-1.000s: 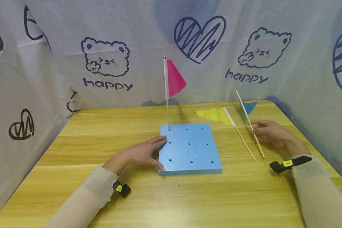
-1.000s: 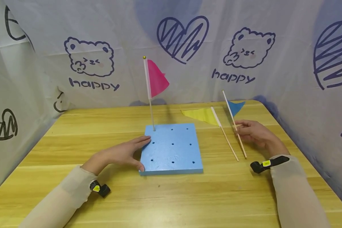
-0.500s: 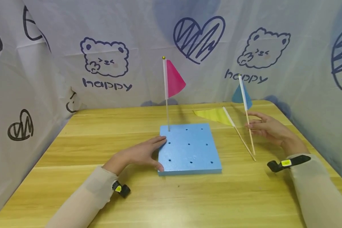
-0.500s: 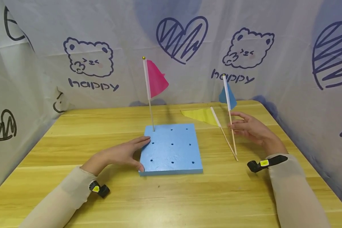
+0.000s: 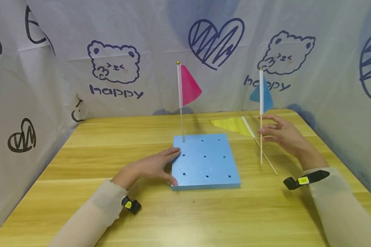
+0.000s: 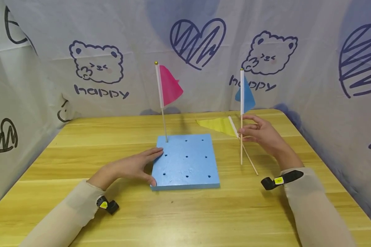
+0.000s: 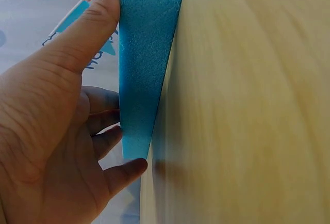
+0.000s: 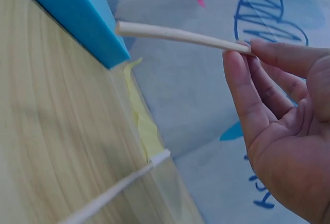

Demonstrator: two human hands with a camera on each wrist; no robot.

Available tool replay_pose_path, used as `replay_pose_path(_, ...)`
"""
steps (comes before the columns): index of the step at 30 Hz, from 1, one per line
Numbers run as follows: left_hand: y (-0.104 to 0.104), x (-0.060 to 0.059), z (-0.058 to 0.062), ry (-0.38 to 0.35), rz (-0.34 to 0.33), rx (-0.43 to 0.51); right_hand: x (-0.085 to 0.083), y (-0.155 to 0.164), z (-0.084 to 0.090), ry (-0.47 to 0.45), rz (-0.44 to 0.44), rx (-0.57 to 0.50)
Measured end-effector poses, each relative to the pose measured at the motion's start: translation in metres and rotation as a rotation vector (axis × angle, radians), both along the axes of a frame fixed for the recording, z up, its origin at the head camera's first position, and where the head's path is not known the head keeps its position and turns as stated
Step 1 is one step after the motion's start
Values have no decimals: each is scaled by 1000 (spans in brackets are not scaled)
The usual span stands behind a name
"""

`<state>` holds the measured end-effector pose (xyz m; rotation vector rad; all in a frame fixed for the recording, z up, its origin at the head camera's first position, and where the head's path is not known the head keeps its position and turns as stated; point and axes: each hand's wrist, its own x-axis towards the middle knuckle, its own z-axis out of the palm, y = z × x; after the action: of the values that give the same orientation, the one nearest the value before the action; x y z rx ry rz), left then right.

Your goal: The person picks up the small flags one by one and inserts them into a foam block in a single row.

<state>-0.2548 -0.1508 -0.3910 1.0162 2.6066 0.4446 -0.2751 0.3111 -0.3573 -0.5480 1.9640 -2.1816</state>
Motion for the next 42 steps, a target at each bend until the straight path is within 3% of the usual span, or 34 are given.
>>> replay_pose_path(12,0,2,4,-22,-20,-26,7,-29,7,179,-176,313)
replay_pose_path(23,-1,1,4,-24,-15,-27,10,-61,22,316,-198,445)
replay_pose_path(33,-4,2,2,8,-29,-47,-6,-93,34,326,-259,465)
replay_pose_path(42,-3,3,2,21,-13,-75,-29,-122,30,356,-275,410)
